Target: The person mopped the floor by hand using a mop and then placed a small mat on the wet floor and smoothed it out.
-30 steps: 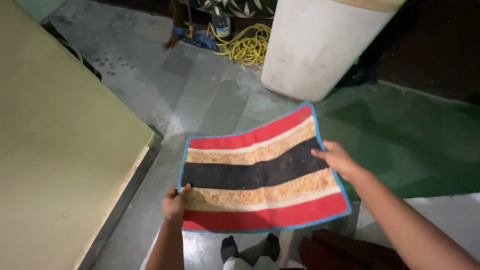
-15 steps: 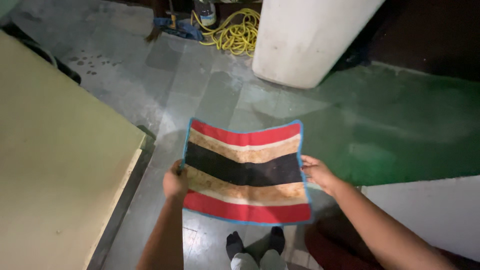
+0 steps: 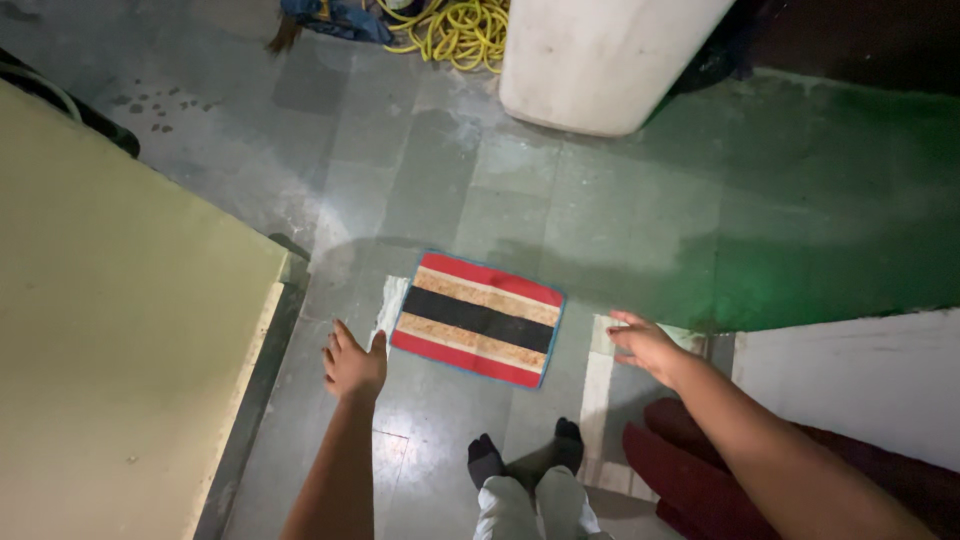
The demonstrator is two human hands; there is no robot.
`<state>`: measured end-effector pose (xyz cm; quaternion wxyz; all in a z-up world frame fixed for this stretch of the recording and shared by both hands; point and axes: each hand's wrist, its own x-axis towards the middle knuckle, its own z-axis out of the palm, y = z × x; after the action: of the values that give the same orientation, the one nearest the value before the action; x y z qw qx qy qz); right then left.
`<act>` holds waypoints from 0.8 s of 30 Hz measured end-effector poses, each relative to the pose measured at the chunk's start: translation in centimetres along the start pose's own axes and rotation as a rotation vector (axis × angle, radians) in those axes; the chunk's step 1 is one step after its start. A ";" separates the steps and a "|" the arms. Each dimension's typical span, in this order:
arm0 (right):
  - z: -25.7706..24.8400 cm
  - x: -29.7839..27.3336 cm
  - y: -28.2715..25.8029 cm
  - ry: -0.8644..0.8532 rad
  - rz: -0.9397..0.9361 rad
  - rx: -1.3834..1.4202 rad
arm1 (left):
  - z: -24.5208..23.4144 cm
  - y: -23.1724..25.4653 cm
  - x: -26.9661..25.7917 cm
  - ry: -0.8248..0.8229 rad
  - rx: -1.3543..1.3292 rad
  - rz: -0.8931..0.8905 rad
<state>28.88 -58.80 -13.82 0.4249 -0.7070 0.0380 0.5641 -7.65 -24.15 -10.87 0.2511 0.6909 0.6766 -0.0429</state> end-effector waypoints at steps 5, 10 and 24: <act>-0.4 -0.8 0.3 0.002 0.047 -0.032 | -0.6 0.3 -0.2 -0.040 0.024 0.000; 0.2 -0.8 0.1 0.079 -0.080 -0.006 | -0.7 1.1 -0.6 -0.070 0.059 0.061; 0.5 -2.3 1.5 0.130 -0.238 0.089 | -1.2 6.3 -7.5 -0.205 0.295 0.321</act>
<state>26.90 -60.40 -12.79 0.5164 -0.7219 0.0063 0.4606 -2.57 -30.27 -5.05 0.2185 0.8108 0.5154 -0.1710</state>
